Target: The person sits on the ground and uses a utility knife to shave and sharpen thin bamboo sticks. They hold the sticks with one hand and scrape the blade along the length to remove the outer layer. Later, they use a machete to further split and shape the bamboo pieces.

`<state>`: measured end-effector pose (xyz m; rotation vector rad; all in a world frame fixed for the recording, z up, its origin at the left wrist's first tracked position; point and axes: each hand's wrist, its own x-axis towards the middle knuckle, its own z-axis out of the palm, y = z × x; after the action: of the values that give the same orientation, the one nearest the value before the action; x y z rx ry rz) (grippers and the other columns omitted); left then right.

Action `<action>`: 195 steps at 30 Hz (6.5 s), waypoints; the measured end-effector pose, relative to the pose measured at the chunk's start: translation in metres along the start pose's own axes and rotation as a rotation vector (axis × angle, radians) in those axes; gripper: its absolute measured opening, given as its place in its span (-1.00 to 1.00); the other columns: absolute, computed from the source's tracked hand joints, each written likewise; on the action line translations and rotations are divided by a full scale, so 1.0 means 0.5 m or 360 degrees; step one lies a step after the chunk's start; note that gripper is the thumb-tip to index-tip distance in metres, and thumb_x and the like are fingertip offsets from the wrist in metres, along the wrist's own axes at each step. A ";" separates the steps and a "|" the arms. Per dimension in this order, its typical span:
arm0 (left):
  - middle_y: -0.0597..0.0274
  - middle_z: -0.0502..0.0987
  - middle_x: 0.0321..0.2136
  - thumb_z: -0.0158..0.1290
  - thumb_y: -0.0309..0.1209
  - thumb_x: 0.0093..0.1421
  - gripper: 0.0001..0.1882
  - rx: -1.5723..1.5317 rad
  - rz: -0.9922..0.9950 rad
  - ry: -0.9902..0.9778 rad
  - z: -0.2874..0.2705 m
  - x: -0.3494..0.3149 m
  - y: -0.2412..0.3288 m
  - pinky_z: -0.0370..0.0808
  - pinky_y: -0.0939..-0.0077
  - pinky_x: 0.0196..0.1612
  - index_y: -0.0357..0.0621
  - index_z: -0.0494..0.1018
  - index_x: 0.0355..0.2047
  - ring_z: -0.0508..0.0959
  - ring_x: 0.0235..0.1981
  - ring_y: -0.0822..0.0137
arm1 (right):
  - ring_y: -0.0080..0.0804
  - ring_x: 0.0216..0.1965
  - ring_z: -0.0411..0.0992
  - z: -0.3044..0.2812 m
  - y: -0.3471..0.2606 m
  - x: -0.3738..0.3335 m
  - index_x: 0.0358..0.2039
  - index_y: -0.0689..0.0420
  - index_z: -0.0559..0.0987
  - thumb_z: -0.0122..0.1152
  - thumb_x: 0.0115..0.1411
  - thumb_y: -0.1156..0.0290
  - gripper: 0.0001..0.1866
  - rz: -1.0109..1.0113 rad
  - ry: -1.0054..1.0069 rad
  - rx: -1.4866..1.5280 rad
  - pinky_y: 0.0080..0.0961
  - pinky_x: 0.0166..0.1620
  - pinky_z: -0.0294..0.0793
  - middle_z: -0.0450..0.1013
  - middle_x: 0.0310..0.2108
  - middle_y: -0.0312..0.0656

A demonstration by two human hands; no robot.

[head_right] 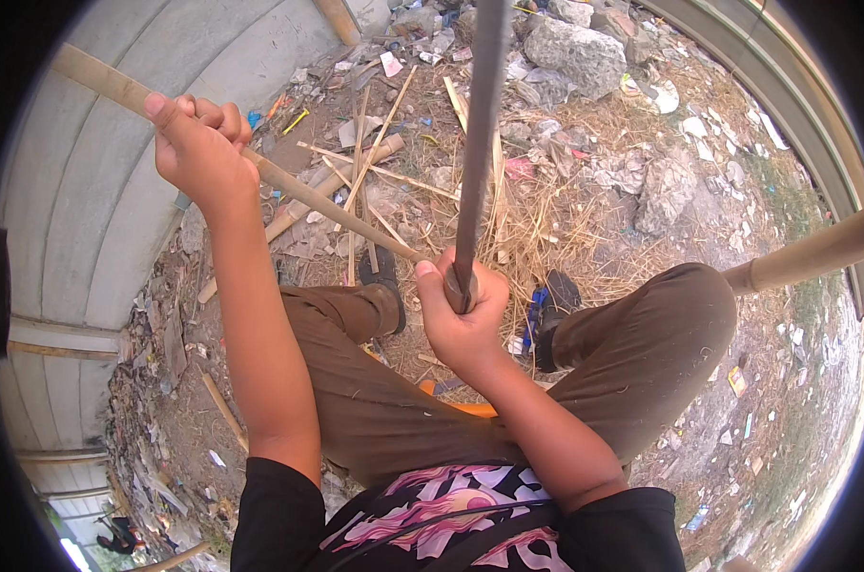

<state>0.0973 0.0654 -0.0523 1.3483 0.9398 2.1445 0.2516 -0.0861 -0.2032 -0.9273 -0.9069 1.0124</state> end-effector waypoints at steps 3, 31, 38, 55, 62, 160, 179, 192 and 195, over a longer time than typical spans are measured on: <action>0.45 -0.02 -0.71 -0.10 0.21 0.37 -0.39 -0.0012 -0.0103 -0.0084 0.019 0.006 0.001 -0.03 0.53 -0.66 -0.09 0.13 -0.49 -0.01 -0.75 0.55 | -0.54 -0.67 0.25 -0.056 0.181 -0.079 -0.60 0.16 0.36 0.14 0.25 0.43 -0.71 0.0386 0.0028 -0.0262 -0.53 -0.56 0.19 0.29 -0.70 -0.32; 0.45 -0.01 -0.73 -0.16 0.16 0.42 -0.38 0.0101 0.0044 0.0077 -0.014 0.010 -0.011 -0.01 0.51 -0.67 0.01 0.02 -0.61 0.01 -0.76 0.53 | -0.73 -0.64 0.09 0.022 -0.004 0.015 -0.70 0.14 0.28 0.22 0.23 0.53 -0.59 0.0048 -0.0065 -0.0224 -0.53 -0.58 0.08 0.18 -0.75 -0.46; 0.43 0.06 -0.74 -0.19 0.18 0.41 -0.37 0.0095 -0.0008 -0.0046 0.011 0.023 -0.001 0.14 0.52 -0.72 -0.03 0.08 -0.61 0.14 -0.80 0.53 | -0.22 -0.55 0.52 -0.090 0.294 -0.074 -0.60 0.32 0.52 0.23 0.07 0.26 -0.66 0.1602 -0.0121 -0.1092 -0.28 -0.41 0.48 0.46 -0.67 -0.08; 0.45 0.01 -0.73 -0.14 0.14 0.42 -0.40 0.0044 0.0057 0.0032 0.013 0.017 -0.008 0.00 0.52 -0.66 -0.03 0.08 -0.59 0.04 -0.76 0.54 | -0.39 -0.73 0.22 -0.194 0.416 -0.144 -0.67 0.24 0.38 0.18 0.05 0.40 -0.74 0.1486 -0.0253 -0.1419 -0.31 -0.64 0.20 0.31 -0.69 -0.20; 0.39 0.12 -0.78 -0.19 0.18 0.41 -0.37 0.0147 0.0075 0.0021 -0.016 0.038 -0.037 0.26 0.55 -0.69 -0.08 0.16 -0.59 0.25 -0.78 0.51 | -0.46 -0.74 0.26 -0.082 0.209 -0.043 -0.57 0.25 0.49 0.21 0.08 0.35 -0.77 0.1774 -0.0147 -0.0678 -0.41 -0.64 0.17 0.28 -0.72 -0.26; 0.29 0.30 -0.52 -0.08 0.08 0.41 -0.54 -0.0210 0.0131 -0.0424 0.024 -0.022 0.091 0.38 0.40 -0.36 -0.07 0.21 -0.33 0.34 -0.49 0.38 | -0.61 -0.72 0.25 -0.033 0.080 -0.025 -0.65 0.13 0.44 0.20 0.17 0.31 -0.71 0.0810 0.0114 -0.0085 -0.49 -0.62 0.21 0.33 -0.73 -0.34; 0.47 -0.08 -0.72 -0.09 0.39 0.21 -0.29 -0.0236 -0.0180 -0.0356 0.063 -0.020 0.049 -0.09 0.51 -0.63 0.03 0.01 -0.57 -0.07 -0.72 0.51 | -0.65 -0.67 0.17 -0.037 0.068 -0.002 -0.64 0.14 0.35 0.23 0.21 0.41 -0.67 0.0211 0.0025 -0.0257 -0.55 -0.58 0.11 0.22 -0.75 -0.42; 0.48 -0.05 -0.73 -0.13 0.36 0.27 -0.31 -0.0399 -0.0347 -0.0562 0.044 -0.021 0.050 -0.12 0.54 -0.61 0.04 0.02 -0.61 -0.08 -0.72 0.53 | -0.67 -0.72 0.12 -0.035 0.005 0.003 -0.66 0.11 0.33 0.16 0.16 0.45 -0.71 0.0798 -0.0022 -0.0060 -0.56 -0.64 0.04 0.20 -0.75 -0.43; 0.47 -0.03 -0.74 -0.12 0.35 0.28 -0.30 -0.0444 -0.0318 -0.0597 0.062 -0.031 0.049 -0.14 0.54 -0.64 0.01 0.03 -0.62 -0.06 -0.75 0.54 | -0.67 -0.71 0.14 -0.045 0.009 0.000 -0.66 0.13 0.35 0.15 0.19 0.44 -0.70 0.0191 -0.0010 -0.0067 -0.56 -0.62 0.08 0.25 -0.74 -0.41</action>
<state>0.1315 0.0481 -0.0342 1.3838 0.5756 1.7179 0.2710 -0.0893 -0.2147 -1.0239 -0.8889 1.1026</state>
